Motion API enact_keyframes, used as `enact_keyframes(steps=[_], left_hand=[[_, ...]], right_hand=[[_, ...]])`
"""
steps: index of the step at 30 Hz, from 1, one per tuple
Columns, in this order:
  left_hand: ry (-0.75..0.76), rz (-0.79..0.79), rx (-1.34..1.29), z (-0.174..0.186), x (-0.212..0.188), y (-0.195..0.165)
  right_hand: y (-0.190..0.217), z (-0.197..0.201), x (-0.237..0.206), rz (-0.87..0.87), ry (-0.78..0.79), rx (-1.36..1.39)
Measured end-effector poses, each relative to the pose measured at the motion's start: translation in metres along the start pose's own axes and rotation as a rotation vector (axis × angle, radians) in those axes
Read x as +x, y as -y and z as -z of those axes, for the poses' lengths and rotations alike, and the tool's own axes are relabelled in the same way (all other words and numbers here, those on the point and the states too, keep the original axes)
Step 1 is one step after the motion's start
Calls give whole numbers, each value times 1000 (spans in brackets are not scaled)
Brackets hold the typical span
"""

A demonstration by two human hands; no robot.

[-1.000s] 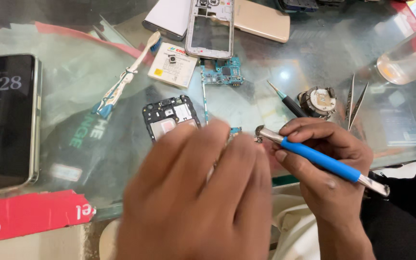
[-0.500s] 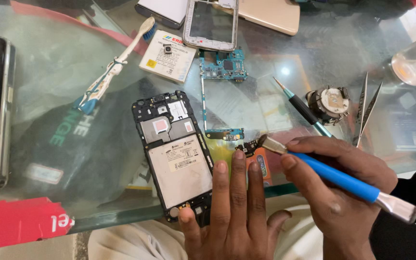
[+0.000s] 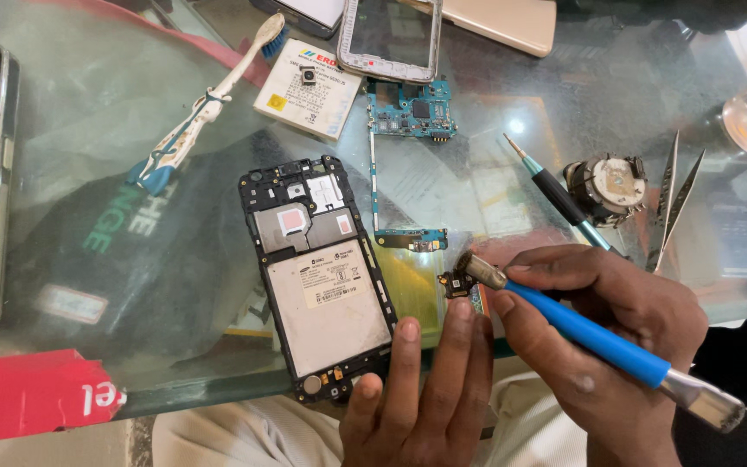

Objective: The person repairs a disassembled smartphone on a glass workbench. They use tweezers to hold and position small components on the exposed motherboard, then apply a blue-handled soldering tool to the board, repositioning the phone frame and board between passes.

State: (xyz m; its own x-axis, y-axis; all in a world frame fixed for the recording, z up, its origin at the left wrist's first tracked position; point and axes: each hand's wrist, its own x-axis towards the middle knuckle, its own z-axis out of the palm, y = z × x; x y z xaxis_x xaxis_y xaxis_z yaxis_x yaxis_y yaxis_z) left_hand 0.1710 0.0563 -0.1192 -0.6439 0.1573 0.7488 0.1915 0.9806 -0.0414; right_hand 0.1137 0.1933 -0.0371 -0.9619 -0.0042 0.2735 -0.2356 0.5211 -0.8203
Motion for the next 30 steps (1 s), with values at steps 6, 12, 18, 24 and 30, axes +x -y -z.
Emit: enact_keyframes(steps=[6, 12, 18, 24, 30], left_hand=[[-53, -99, -13, -15, -5, 9], [-48, -63, -54, -18, -7, 2], [-52, 13, -87, -22, -4, -7], [-65, 47, -82, -22, -4, -9], [-86, 74, -92, -21, -1, -11]], right_hand=[[-2, 1, -2, 31, -18, 107], [8, 2, 7, 25, 56, 95], [10, -3, 7, 64, 4, 162], [4, -2, 4, 7, 10, 31], [8, -3, 6, 76, 36, 108]])
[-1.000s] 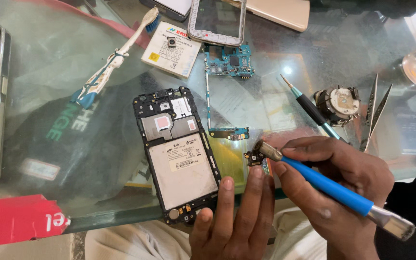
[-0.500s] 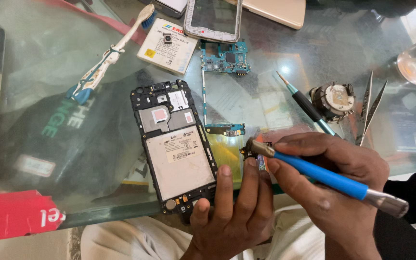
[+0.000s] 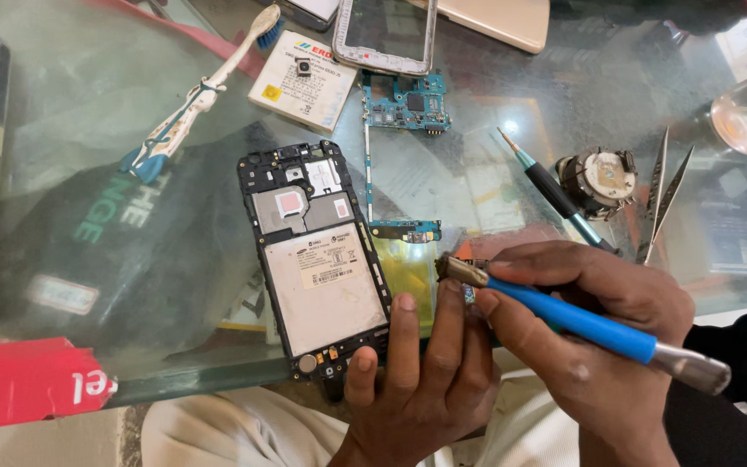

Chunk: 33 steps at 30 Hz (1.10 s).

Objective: The person repairs a disassembled smartphone on a glass workbench. They use tweezers to hold and position small components on the exposed motherboard, then apply a blue-handled soldering tool to the board, repositioning the phone frame and board between passes.

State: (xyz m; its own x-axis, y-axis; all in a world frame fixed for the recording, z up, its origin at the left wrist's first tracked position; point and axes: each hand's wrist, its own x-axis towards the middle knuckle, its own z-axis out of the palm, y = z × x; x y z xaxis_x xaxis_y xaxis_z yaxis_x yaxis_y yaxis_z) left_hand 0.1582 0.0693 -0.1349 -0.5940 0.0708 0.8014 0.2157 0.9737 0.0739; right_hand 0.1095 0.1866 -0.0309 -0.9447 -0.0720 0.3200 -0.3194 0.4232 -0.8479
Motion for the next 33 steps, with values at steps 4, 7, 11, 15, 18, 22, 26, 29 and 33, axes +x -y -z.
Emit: enact_keyframes(steps=[4, 7, 11, 15, 18, 22, 26, 29, 33], left_hand=[[31, -3, 1, 1, -1, -1], [29, -1, 0, 1, -1, -1], [32, 3, -9, 1, -1, -2], [59, 7, -17, 2, -2, -2], [44, 15, -8, 1, -2, -2], [51, 5, 4, 1, -2, -1], [52, 20, 9, 2, -1, -3], [62, 21, 14, 3, 0, -3], [78, 30, 7, 5, -1, -3]], right_hand=[[3, -2, 0, -4, -59, 6], [3, -2, 1, 5, -19, -86], [0, -1, -1, -172, -101, -27], [-5, 1, -3, -41, -55, 37], [-8, 2, -4, -85, -86, -70], [-11, 4, -4, -62, -88, 58], [-11, 4, -4, -95, -85, -55], [-11, 4, -4, -80, -119, 10], [-11, 5, -2, -52, -51, 42]])
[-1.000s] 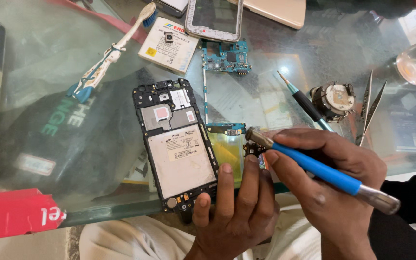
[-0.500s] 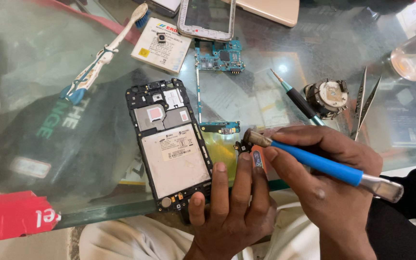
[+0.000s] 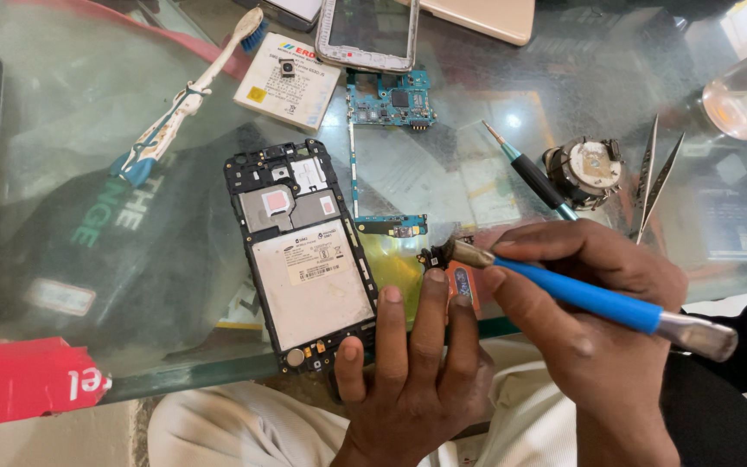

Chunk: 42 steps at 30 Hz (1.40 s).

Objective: The person repairs a disassembled smartphone on a glass workbench. They use tweezers to hold and position small components on the exposed motherboard, then apply a blue-handled soldering tool to the board, repositioning the phone frame and board between passes.

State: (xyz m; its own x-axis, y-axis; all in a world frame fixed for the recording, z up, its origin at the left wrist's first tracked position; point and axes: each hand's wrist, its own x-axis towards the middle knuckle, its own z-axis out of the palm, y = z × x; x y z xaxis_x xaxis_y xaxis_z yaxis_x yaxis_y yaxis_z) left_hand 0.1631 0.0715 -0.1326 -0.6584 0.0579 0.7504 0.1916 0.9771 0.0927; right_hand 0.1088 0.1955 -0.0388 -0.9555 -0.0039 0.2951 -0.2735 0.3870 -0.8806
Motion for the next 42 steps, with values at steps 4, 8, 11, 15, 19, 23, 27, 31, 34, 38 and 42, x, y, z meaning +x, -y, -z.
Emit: enact_keyframes(steps=[4, 8, 11, 15, 19, 23, 27, 31, 34, 38, 42], left_hand=[[-1, -7, 4, 1, 1, 1], [9, 7, 15, 4, 5, 2], [37, 19, 36, 10, 11, 0], [71, 73, 22, 16, 18, -4], [115, 85, 4, 18, 22, -5], [115, 78, -4, 17, 21, -3], [98, 69, -15, 15, 20, -2], [102, 78, -30, 16, 20, -4], [85, 73, -33, 14, 21, -3], [77, 71, -48, 14, 21, -1], [65, 86, -60, 14, 21, -3]], right_hand=[[1, -1, 3, -64, 27, 8], [3, -1, 6, -115, 32, -29], [3, -1, 6, -69, 45, -12], [1, -4, 2, -66, -38, 9], [-3, -2, -1, -87, -107, 107], [-5, -3, -2, 6, -38, -67], [-2, -6, -1, 65, -41, -13], [6, -8, 0, 17, -41, -129], [9, -11, 1, -2, -143, -34], [11, -11, 0, 70, -83, -230], [9, -10, -2, 64, -111, -256]])
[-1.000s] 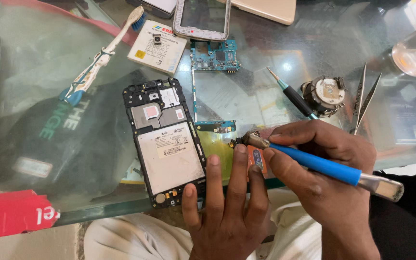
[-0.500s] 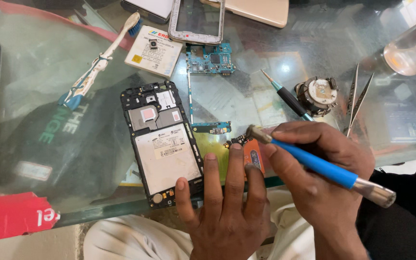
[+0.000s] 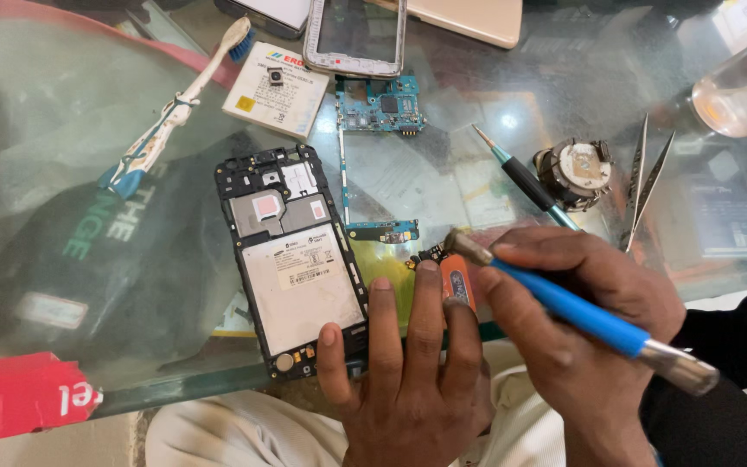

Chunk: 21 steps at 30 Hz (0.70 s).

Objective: The person repairs a disassembled smartphone on a glass workbench. They use tweezers to hold and position small components on the exposed motherboard, then apply a blue-handled soldering tool to the board, repositioning the phone frame and board between passes.

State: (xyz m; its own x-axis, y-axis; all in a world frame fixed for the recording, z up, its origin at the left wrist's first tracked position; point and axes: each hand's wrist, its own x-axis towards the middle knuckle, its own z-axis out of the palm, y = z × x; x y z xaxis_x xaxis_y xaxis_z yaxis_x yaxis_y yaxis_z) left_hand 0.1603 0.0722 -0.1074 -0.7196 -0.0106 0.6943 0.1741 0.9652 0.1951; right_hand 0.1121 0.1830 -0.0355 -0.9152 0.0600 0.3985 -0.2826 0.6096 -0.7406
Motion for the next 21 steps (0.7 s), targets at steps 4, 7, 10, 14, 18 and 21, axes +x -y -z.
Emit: enact_keyframes(steps=[4, 7, 10, 14, 18, 21], left_hand=[[-8, -14, 0, 0, 0, 0], [-37, -16, 5, -2, 0, 1], [-37, -15, 5, -2, -1, 1], [-42, -24, 6, -2, -2, 2], [-40, -29, -3, -2, -1, 2], [-37, -16, 5, -1, -1, 1]], right_hand=[[1, -1, 1, -231, -54, 86], [4, -1, 4, 22, 30, 112], [6, -1, 6, 39, 93, -8], [7, -2, 5, -30, 22, 22], [8, -2, 4, -62, 59, 22], [10, -1, 4, -20, 35, 97]])
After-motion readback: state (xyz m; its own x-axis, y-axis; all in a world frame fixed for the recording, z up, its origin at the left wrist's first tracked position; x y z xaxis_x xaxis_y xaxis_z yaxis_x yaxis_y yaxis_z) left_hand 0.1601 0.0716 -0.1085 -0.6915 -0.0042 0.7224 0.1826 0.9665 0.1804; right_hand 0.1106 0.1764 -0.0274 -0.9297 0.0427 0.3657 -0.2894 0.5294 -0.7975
